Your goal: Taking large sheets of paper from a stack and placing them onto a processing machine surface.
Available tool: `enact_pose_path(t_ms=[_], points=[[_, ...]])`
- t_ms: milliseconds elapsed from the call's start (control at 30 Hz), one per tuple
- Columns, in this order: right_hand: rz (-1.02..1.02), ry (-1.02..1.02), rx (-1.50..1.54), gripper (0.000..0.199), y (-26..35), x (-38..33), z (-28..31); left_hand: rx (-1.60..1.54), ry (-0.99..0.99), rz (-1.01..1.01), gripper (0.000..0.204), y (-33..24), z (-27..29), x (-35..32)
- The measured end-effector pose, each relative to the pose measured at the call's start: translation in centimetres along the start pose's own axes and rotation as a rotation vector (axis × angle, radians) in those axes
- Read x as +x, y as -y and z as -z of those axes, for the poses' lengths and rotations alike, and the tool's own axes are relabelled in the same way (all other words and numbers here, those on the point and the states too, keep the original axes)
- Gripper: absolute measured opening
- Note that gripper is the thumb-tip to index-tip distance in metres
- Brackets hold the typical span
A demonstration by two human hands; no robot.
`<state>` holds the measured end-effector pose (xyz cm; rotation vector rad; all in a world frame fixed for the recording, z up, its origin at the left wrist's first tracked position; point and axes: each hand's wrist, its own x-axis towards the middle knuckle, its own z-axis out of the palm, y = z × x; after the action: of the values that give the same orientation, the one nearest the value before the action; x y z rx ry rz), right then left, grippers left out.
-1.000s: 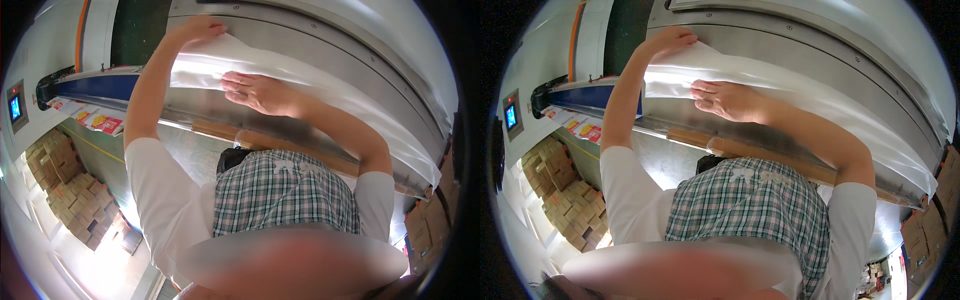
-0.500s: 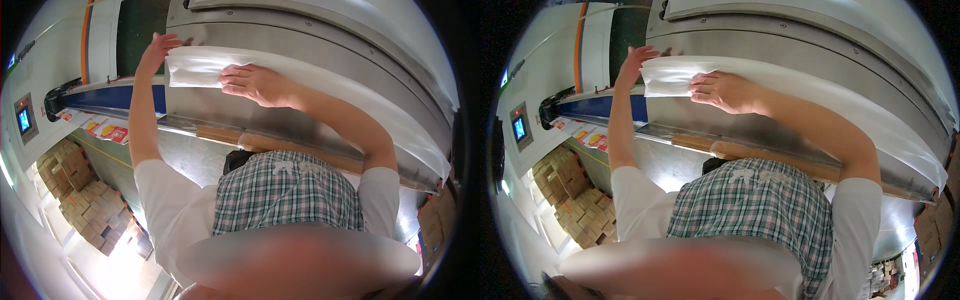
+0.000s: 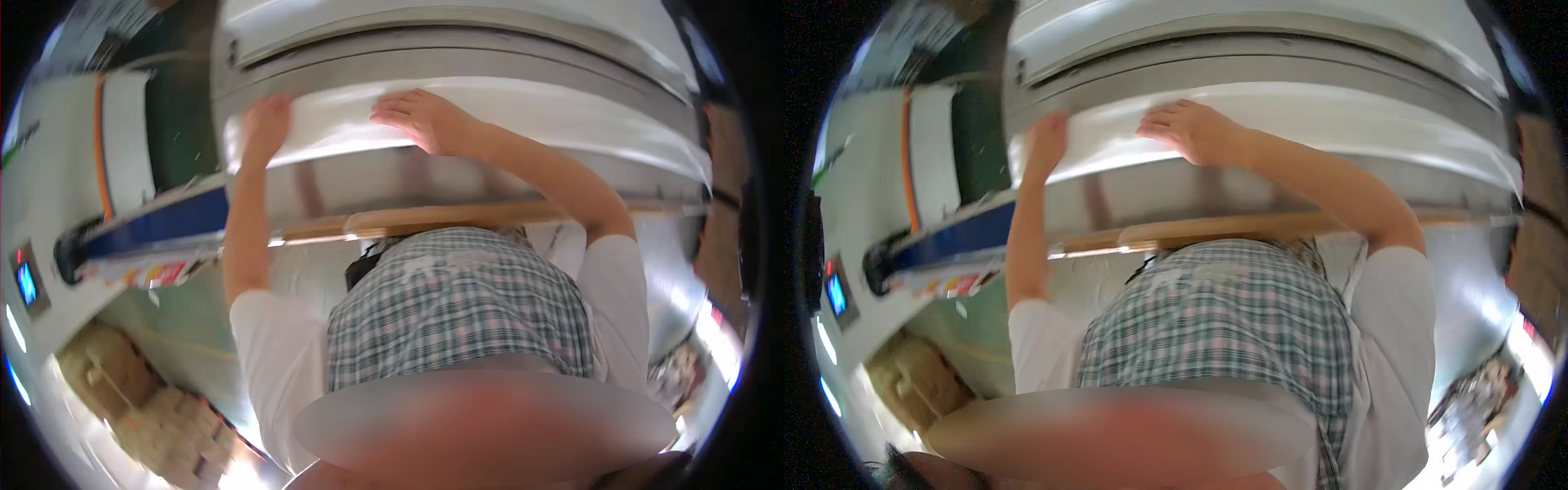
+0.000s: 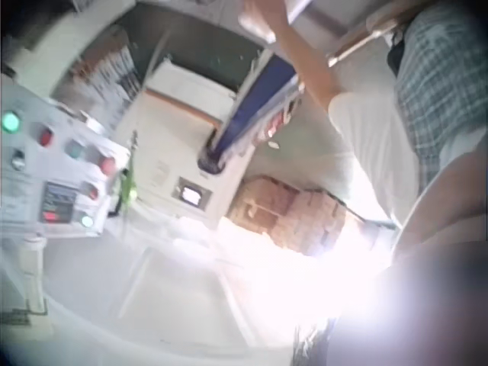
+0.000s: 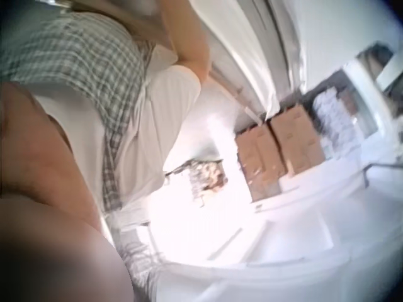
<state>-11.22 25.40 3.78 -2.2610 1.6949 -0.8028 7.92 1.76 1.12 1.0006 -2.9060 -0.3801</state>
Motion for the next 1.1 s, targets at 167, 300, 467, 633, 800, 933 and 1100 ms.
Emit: enact_pose_path(t_ms=[167, 300, 467, 633, 800, 933, 1100], points=[[-0.238, 0.071, -0.078, 0.044, 1.0, -10.4, 6.7, 0.193, -0.084, -0.115, 0.026, 15.2, -3.0, -9.4], [-0.431, -0.041, -0.305, 0.039, -1.8, -21.0, 10.9, 0.651, -0.136, -0.064, 0.03, 16.1, 2.4, -11.9], [-0.676, -0.206, -0.449, 0.034, -8.0, -31.5, 16.7, 0.122, -0.333, 0.345, 0.038, 5.7, 2.6, -10.5], [-0.89, -0.243, -0.811, 0.03, -14.3, -40.9, 23.1, 0.269, -0.09, 0.236, 0.04, -7.3, -3.4, -7.6], [-1.128, -0.076, -0.999, 0.023, -19.2, -49.7, 29.0, 0.186, -0.001, 0.484, 0.052, -17.1, -4.6, -6.2], [-1.334, -0.161, -1.003, 0.021, -21.0, -55.1, 33.2, 0.26, 0.02, 0.538, 0.054, -18.6, -5.1, -5.3], [-1.278, -0.635, -1.114, 0.015, -23.9, -60.9, 35.9, 0.28, 0.012, 0.592, 0.054, -21.0, -5.0, -4.9]])
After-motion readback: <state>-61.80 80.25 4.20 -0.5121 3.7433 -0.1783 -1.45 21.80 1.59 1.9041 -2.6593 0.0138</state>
